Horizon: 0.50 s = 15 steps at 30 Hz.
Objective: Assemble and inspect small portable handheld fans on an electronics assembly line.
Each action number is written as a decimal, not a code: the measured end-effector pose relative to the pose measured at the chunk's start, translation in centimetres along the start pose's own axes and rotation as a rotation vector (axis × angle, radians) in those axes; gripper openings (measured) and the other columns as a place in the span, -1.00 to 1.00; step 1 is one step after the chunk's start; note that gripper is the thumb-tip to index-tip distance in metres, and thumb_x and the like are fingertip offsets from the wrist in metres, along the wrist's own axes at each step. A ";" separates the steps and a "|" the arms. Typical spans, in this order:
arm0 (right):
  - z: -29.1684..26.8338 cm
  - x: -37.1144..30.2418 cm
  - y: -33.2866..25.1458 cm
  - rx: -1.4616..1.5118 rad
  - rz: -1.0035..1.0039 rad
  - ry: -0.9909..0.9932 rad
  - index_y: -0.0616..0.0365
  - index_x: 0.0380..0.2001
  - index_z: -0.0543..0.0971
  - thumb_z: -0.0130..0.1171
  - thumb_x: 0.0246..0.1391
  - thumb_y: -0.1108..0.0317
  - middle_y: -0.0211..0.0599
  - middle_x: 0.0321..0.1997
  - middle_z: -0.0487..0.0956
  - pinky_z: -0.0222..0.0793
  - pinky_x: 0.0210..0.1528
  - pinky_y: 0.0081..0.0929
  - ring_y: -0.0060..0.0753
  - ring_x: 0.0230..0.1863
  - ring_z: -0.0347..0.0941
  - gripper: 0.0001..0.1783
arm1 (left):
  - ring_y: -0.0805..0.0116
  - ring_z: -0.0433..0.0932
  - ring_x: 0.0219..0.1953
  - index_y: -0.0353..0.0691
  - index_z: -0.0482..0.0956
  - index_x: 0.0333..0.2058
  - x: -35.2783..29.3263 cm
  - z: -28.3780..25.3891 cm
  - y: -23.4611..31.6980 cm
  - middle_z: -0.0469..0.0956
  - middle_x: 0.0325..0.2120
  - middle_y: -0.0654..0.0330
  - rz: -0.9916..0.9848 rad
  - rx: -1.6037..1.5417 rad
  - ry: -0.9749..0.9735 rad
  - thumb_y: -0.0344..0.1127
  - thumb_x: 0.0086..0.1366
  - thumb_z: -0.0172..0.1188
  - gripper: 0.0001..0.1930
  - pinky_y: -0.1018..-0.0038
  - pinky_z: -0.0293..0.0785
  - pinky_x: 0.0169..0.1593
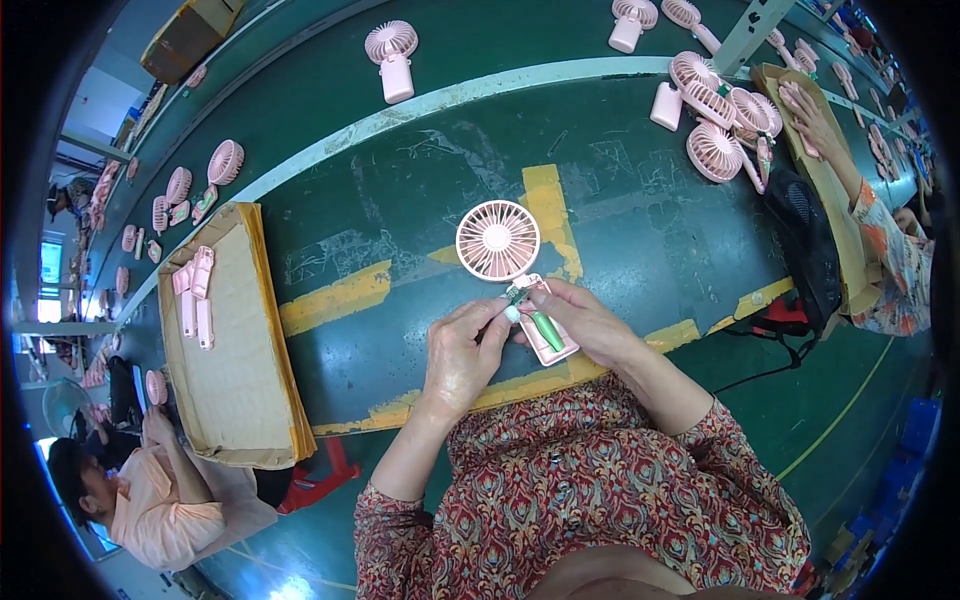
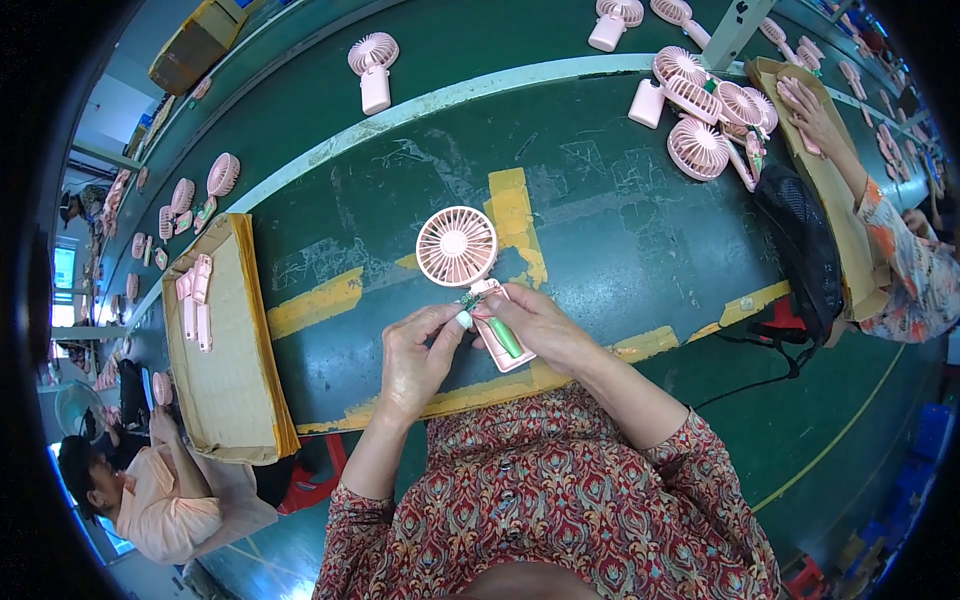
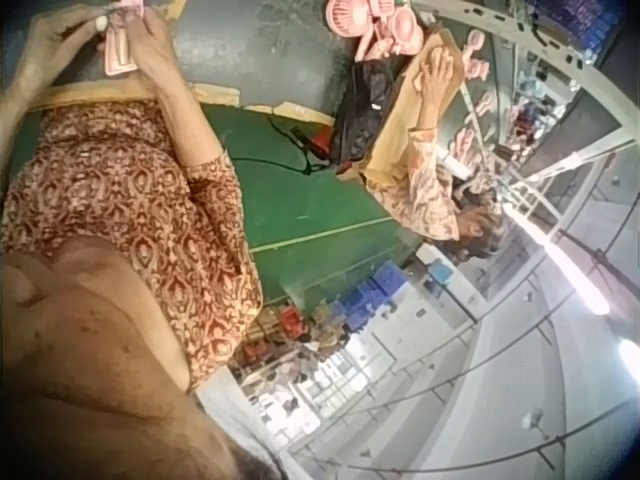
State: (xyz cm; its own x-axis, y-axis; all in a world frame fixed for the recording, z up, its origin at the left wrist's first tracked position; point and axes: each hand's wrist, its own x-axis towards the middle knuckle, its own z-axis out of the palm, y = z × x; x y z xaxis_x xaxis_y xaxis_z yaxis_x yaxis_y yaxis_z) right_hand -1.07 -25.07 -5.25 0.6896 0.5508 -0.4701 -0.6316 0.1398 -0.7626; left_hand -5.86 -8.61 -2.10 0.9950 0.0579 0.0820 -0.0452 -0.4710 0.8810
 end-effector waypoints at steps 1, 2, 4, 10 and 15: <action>0.1 -0.1 -0.2 0.001 0.001 0.000 0.30 -0.13 0.38 -0.17 0.28 0.16 -0.19 -0.25 0.53 0.54 -0.37 -0.57 -0.41 -0.35 0.56 -0.63 | 0.13 0.60 -0.41 -0.38 0.58 -0.31 0.0 0.0 0.0 0.57 -0.40 -0.03 -0.001 0.000 0.000 -0.51 0.08 0.18 -0.84 0.42 0.51 -0.32; 0.2 -0.3 -0.6 0.074 0.026 0.016 0.29 -0.12 0.38 -0.19 0.28 0.12 -0.18 -0.25 0.53 0.54 -0.35 -0.56 -0.38 -0.36 0.56 -0.59 | 0.12 0.60 -0.40 -0.37 0.58 -0.33 0.1 -0.1 0.0 0.58 -0.40 -0.02 0.033 0.033 0.022 -0.51 0.07 0.18 -0.85 0.41 0.51 -0.32; 0.2 -0.2 -0.9 0.151 0.052 0.035 0.29 -0.11 0.38 -0.20 0.28 0.08 -0.18 -0.25 0.54 0.55 -0.33 -0.54 -0.35 -0.37 0.56 -0.56 | 0.11 0.60 -0.39 -0.37 0.58 -0.35 0.2 -0.1 0.1 0.58 -0.41 -0.02 0.067 0.066 0.040 -0.51 0.07 0.18 -0.87 0.41 0.51 -0.32; -0.2 0.5 -0.8 0.136 0.082 0.018 0.30 -0.12 0.39 -0.26 0.28 -0.01 -0.13 -0.24 0.54 0.56 -0.32 -0.52 -0.31 -0.37 0.57 -0.48 | 0.06 0.59 -0.40 -0.37 0.55 -0.37 0.3 0.2 0.4 0.57 -0.42 -0.03 0.100 0.118 0.062 -0.54 0.07 0.15 -0.89 0.35 0.51 -0.32; -0.4 0.6 -0.7 0.083 0.040 0.010 0.32 -0.15 0.40 -0.22 0.28 0.03 -0.12 -0.25 0.54 0.55 -0.35 -0.51 -0.32 -0.38 0.56 -0.51 | 0.04 0.58 -0.41 -0.34 0.51 -0.33 0.1 0.4 0.0 0.56 -0.44 -0.02 0.119 0.126 0.039 -0.55 0.09 0.12 -0.87 0.33 0.50 -0.34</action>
State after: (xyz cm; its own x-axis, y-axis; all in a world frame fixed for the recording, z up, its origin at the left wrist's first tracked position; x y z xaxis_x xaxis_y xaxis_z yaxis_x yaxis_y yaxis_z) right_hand -0.03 -25.17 -5.19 0.6666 0.5492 -0.5039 -0.6855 0.1861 -0.7039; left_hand -5.76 -8.98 -2.32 0.9789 0.0277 0.2024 -0.1486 -0.5833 0.7985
